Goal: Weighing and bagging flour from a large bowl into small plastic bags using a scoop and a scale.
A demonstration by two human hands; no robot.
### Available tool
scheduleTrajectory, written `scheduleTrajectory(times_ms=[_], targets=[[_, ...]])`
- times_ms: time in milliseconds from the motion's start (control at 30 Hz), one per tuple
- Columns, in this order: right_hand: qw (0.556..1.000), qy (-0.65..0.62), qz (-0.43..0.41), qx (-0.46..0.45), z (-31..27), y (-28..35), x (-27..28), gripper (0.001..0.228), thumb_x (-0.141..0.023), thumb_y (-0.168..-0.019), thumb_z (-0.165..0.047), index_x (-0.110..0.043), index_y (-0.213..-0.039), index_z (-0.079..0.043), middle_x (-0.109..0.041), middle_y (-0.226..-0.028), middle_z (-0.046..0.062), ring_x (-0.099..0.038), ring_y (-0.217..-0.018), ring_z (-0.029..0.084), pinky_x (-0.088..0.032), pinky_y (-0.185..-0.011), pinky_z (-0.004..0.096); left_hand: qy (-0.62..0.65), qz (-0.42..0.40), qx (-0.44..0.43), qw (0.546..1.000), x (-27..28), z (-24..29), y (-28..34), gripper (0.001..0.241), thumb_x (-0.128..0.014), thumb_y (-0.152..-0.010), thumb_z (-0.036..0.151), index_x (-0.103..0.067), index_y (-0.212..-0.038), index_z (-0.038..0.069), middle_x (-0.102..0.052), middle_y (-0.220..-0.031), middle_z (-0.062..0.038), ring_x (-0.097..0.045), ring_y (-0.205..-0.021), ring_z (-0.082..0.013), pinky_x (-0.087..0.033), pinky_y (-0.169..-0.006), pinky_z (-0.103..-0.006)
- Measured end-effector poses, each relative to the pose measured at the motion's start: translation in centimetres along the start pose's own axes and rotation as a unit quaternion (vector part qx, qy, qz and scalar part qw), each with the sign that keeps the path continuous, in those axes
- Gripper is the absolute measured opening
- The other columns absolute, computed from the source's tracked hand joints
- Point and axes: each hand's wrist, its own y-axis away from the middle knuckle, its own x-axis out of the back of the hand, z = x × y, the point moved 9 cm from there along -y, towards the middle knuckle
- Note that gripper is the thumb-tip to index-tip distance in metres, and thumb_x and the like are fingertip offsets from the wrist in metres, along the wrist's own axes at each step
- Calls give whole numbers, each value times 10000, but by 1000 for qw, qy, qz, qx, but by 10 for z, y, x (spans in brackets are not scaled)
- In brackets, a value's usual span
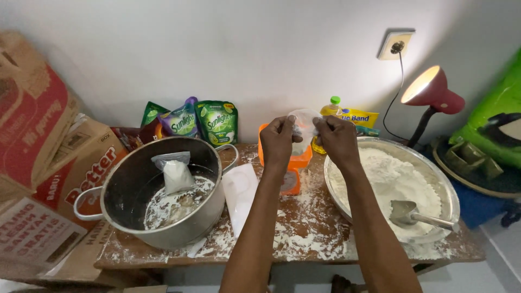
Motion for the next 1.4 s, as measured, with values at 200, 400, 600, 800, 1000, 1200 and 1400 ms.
scheduleTrajectory(times_ms=[200,400,600,800,1000,1200,1400], targets=[[1000,8,-5,8,-2,3,12,280,-653,-1022,-218,-746,-847,-20,-631,-559,101,-625,-561,167,-494,-563,290,7,-3,13,1000,-6,-8,2,264,-646,-1011,173,-712,-1075,-75,-680,-738,-159,-699,-576,-170,-610,-602,-287],[999,30,10,11,-9,10,24,314,-663,-1005,-244,-730,-786,-29,-612,-520,99,-615,-547,181,-488,-565,303,21,-18,9,1000,-16,-7,9,266,-633,-1024,160,-710,-1068,-91,-678,-721,-193,-674,-540,-170,-575,-535,-286],[999,22,47,-7,3,23,40,332,-654,-999,-230,-713,-714,-69,-572,-477,64,-550,-504,135,-455,-530,280,6,-33,-4,999,-28,-9,16,246,-644,-1013,166,-709,-1020,-71,-661,-652,-192,-645,-467,-168,-531,-442,-263],[997,44,59,-19,5,35,56,341,-656,-988,-226,-708,-686,-77,-574,-461,56,-567,-490,146,-468,-538,284,-9,-47,10,999,-42,-12,28,255,-637,-1010,158,-700,-1029,-87,-634,-622,-183,-589,-432,-144,-491,-416,-253],[996,61,60,-18,8,41,67,381,-624,-1024,-219,-704,-690,-55,-579,-465,74,-546,-469,158,-471,-528,310,-31,-65,31,997,-50,-14,40,275,-617,-1028,182,-695,-1060,-80,-623,-580,-146,-543,-404,-115,-444,-400,-235],[997,61,54,-3,-3,51,76,428,-624,-1037,-201,-687,-650,-28,-578,-451,96,-546,-453,185,-478,-584,323,-55,-50,55,996,-54,-22,45,264,-643,-980,180,-710,-1048,-66,-589,-539,-150,-527,-377,-133,-417,-382,-233],[995,70,63,-25,-4,60,87,394,-613,-1028,-198,-710,-676,-50,-592,-471,96,-552,-460,183,-483,-586,329,-91,-47,63,993,-63,-17,56,225,-620,-956,168,-714,-1033,-21,-578,-489,-137,-508,-323,-152,-395,-334,-253]])
